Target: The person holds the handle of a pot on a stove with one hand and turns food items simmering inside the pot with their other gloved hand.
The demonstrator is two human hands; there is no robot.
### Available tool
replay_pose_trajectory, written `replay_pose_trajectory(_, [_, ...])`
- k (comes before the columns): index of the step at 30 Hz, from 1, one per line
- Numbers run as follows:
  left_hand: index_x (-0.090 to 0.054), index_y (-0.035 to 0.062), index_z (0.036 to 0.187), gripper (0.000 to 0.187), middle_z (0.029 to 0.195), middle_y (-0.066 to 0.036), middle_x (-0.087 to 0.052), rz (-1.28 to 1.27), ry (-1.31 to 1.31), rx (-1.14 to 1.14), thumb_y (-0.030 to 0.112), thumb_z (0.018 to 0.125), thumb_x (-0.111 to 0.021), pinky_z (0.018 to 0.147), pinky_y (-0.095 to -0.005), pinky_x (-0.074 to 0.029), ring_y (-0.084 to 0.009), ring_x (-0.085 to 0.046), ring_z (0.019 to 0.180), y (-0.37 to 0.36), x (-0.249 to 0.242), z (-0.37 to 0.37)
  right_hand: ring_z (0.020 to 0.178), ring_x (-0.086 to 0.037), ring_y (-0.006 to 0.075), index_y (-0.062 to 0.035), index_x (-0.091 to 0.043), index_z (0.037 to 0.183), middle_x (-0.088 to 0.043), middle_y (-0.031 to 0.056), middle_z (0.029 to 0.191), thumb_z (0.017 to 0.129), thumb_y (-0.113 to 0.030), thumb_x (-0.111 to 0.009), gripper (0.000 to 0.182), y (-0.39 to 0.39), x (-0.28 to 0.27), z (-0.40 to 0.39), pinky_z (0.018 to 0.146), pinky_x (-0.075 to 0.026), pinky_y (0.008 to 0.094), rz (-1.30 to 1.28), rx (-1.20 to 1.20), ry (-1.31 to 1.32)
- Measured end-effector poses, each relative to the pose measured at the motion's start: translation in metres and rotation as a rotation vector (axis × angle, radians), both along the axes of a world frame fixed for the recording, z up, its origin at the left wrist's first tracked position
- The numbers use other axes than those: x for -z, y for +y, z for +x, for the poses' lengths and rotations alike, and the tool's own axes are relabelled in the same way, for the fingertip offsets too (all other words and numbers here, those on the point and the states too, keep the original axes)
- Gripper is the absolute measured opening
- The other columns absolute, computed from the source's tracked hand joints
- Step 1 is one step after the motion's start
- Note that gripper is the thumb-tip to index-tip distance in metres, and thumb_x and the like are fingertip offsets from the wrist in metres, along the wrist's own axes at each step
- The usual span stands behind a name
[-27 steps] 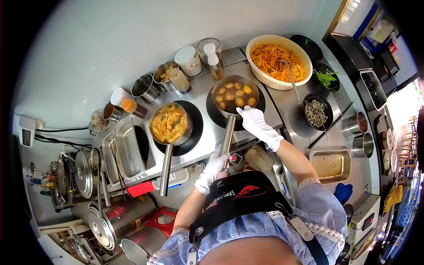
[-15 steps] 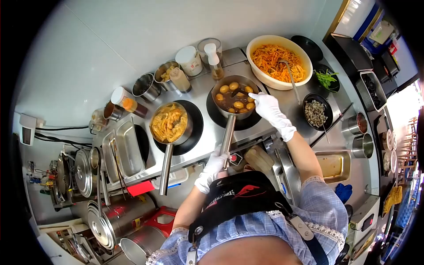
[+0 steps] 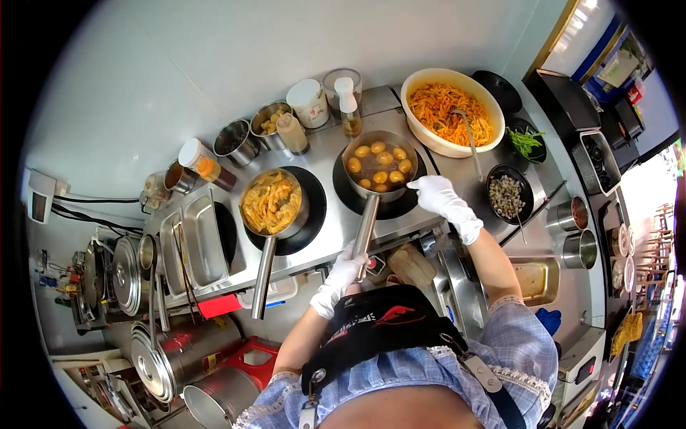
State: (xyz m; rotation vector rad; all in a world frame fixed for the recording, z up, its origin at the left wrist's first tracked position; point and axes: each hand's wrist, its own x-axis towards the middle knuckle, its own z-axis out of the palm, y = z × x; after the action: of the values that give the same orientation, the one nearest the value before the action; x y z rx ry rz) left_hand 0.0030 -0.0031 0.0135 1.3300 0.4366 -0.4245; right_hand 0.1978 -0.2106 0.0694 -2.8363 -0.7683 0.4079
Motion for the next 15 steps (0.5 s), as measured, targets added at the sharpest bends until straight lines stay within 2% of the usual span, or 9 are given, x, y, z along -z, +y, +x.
replay_pose_trajectory(4, [-0.034,0.0026,0.134,0.052,0.076,-0.002,-0.059,0.074,0.007,0.009,0.014,0.087,-0.052,0.052,-0.0203,-0.042,-0.0078,-0.051,0.062,-0.001,0.002,0.000,0.082,-0.061,0.0318,-0.0178,-0.064,0.104,-0.062,0.0133,0.088,0.077,-0.010,-0.050,0.031,0.031,0.028,-0.016,0.071,-0.048,0.0407,0.159,-0.030,-0.093])
replay_pose_trajectory(9, [-0.032,0.0032,0.135,0.053,0.077,-0.002,-0.060,0.090,-0.013,0.002,0.013,0.087,-0.051,0.054,-0.0200,-0.042,-0.0083,-0.052,0.065,-0.002,0.003,0.000,0.078,-0.061,0.0305,-0.0172,-0.059,0.111,-0.059,0.0134,0.085,0.078,-0.010,-0.050,0.035,0.057,0.066,-0.009,0.067,-0.048,0.0412,0.207,0.007,-0.206])
replay_pose_trajectory(11, [-0.030,0.0046,0.137,0.054,0.078,-0.003,-0.060,0.070,-0.010,0.003,0.013,0.087,-0.051,0.056,-0.0200,-0.043,-0.0088,-0.053,0.067,-0.002,-0.001,-0.001,0.073,-0.060,0.0316,-0.0186,-0.060,0.111,-0.057,0.0130,0.082,0.076,-0.003,-0.049,0.040,0.059,0.070,-0.001,0.064,-0.048,0.0410,0.270,0.118,-0.302])
replay_pose_trajectory(15, [-0.029,0.0052,0.138,0.055,0.079,-0.003,-0.060,0.052,0.022,0.012,0.013,0.088,-0.050,0.058,-0.0200,-0.043,-0.0090,-0.053,0.067,-0.001,-0.004,-0.001,0.073,-0.060,0.0322,-0.0193,-0.058,0.113,-0.058,0.0131,0.085,0.080,-0.007,-0.048,0.037,0.044,0.080,0.019,0.064,-0.048,0.0416,0.246,0.236,-0.304])
